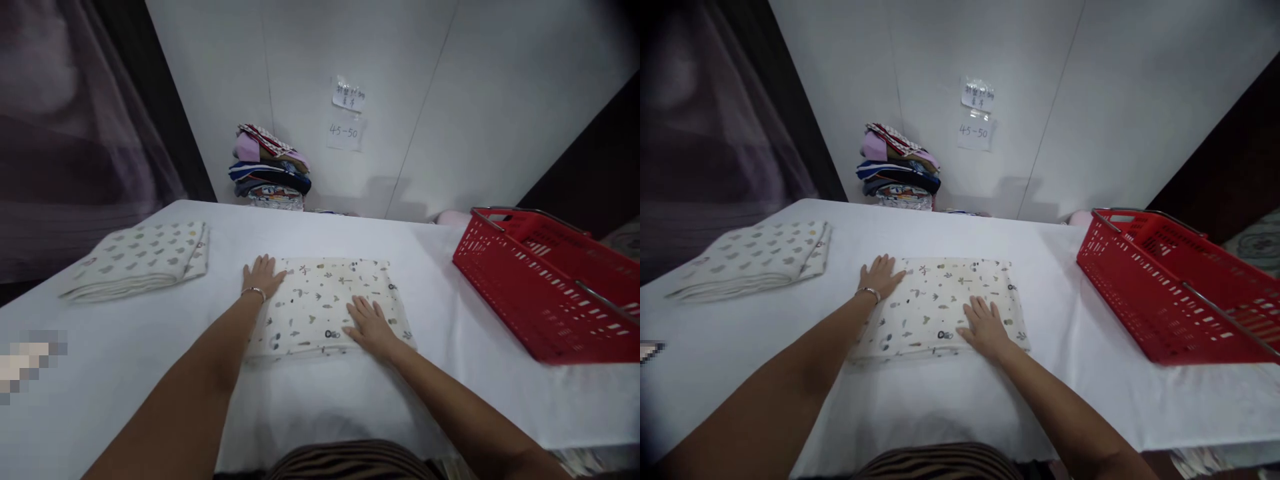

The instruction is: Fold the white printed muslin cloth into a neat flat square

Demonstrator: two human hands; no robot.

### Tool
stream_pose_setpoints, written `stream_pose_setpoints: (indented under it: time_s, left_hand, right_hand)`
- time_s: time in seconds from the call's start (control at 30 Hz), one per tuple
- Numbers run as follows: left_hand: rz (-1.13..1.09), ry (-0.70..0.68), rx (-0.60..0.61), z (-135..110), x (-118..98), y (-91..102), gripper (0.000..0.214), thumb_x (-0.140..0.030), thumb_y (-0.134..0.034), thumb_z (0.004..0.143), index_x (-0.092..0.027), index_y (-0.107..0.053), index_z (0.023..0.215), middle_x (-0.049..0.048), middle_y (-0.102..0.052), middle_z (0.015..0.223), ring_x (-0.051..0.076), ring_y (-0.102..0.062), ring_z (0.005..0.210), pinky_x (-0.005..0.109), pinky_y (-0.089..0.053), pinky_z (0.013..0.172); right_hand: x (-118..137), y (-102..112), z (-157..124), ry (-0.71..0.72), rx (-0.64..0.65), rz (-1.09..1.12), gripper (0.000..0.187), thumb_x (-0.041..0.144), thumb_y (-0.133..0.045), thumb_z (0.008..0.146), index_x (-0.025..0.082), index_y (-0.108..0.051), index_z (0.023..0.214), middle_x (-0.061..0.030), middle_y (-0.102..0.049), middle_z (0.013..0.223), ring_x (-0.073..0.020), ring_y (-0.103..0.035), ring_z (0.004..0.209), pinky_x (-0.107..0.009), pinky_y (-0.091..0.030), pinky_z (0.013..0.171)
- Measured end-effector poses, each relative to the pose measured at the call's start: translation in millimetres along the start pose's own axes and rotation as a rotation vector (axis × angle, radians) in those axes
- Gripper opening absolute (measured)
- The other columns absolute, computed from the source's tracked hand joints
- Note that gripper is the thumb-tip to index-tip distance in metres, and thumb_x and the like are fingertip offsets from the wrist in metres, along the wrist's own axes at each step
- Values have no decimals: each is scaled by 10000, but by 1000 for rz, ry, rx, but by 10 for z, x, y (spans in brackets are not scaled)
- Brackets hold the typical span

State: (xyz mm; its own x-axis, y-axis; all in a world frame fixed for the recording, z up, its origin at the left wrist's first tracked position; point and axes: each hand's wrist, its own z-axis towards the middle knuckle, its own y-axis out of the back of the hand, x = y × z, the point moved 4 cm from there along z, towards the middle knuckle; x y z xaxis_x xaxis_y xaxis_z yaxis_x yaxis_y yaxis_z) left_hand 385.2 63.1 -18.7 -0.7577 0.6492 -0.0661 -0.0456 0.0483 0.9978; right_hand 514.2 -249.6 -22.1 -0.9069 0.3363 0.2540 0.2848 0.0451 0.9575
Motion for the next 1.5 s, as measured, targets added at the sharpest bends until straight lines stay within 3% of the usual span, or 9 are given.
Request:
stream_pose_setpoints:
  time_s: [0.13, 0.23, 0.37, 0.53, 0.63, 0.73, 0.83, 1.03, 1.5]
  left_hand:
    - [31, 0, -20, -151, -240, 166, 675, -559, -225, 866, -192, -282, 1429, 85, -127, 1535, 286, -88, 1405, 563, -111, 1094]
    - [-29, -167, -23, -580, -620, 200, 642, -571, -212, 878, -234, -312, 1416, 61, -163, 1530, 263, -144, 1398, 539, -126, 1099]
    - [-85, -512, 26, -1318, -995, -35, 655, -634, -232, 860, -276, -350, 1396, 33, -200, 1520, 243, -183, 1390, 506, -147, 1105]
    - [-99, -542, -16, -1598, -995, -202, 665, -635, -258, 860, -247, -370, 1388, 48, -264, 1498, 249, -214, 1380, 511, -154, 1106]
    - [-102, -528, -88, -1642, -979, -137, 606, -596, -282, 876, -238, -449, 1336, 57, -322, 1474, 249, -259, 1364, 499, -200, 1098]
    - [-113, -538, -153, -1791, -983, -77, 552, -545, -296, 895, -227, -487, 1304, 68, -379, 1442, 247, -304, 1344, 487, -238, 1089]
    - [-124, -571, -175, -1936, -1006, -74, 527, -507, -316, 901, -229, -464, 1323, 67, -398, 1430, 249, -320, 1336, 497, -240, 1090]
    - [-144, -622, -149, -1949, -1175, -110, 459, -416, -319, 914, -236, -487, 1302, 53, -445, 1398, 241, -348, 1322, 492, -249, 1092]
    - [-157, -644, -104, -1945, -1349, -146, 421, -306, -286, 920, -239, -539, 1249, 20, -502, 1351, 207, -382, 1302, 449, -261, 1101]
  right_hand:
    - [-34, -17, -71, -15, -31, -18, 716, 628, -163, 894, 191, -223, 1458, -69, -82, 1538, -232, -20, 1408, -454, -17, 1111]
    - [-27, -11, -48, -10, -50, -12, 707, 624, -176, 896, 196, -227, 1456, -72, -93, 1536, -233, -26, 1408, -462, -22, 1111]
    - [-1, 4, -51, 0, -86, 3, 690, 612, -219, 898, 197, -251, 1448, -86, -121, 1531, -239, -49, 1406, -477, -42, 1108]
    - [-21, 93, -95, 31, -72, 131, 633, 570, -339, 889, 211, -341, 1410, -105, -184, 1516, -261, -103, 1399, -507, -77, 1101]
    - [-255, 208, -220, -6, -183, 290, 536, 485, -460, 860, 223, -467, 1328, -99, -305, 1475, -263, -211, 1374, -503, -133, 1099]
    - [-708, 313, -481, -217, -458, 471, 399, 390, -519, 828, 191, -602, 1164, -101, -513, 1327, -251, -412, 1263, -443, -293, 1056]
    - [-1106, 275, -780, -477, -563, 721, 322, 359, -529, 820, 163, -629, 1055, -95, -662, 1049, -218, -610, 975, -352, -488, 834]
    - [-1215, 136, -1063, -683, -413, 1105, 216, 345, -579, 798, 155, -598, 901, -54, -660, 806, -89, -567, 542, -182, -403, 434]
    - [-1098, 167, -1009, -671, -98, 1036, 279, 356, -659, 765, 162, -524, 616, 26, -568, 505, -48, -418, 377, -185, -247, 346]
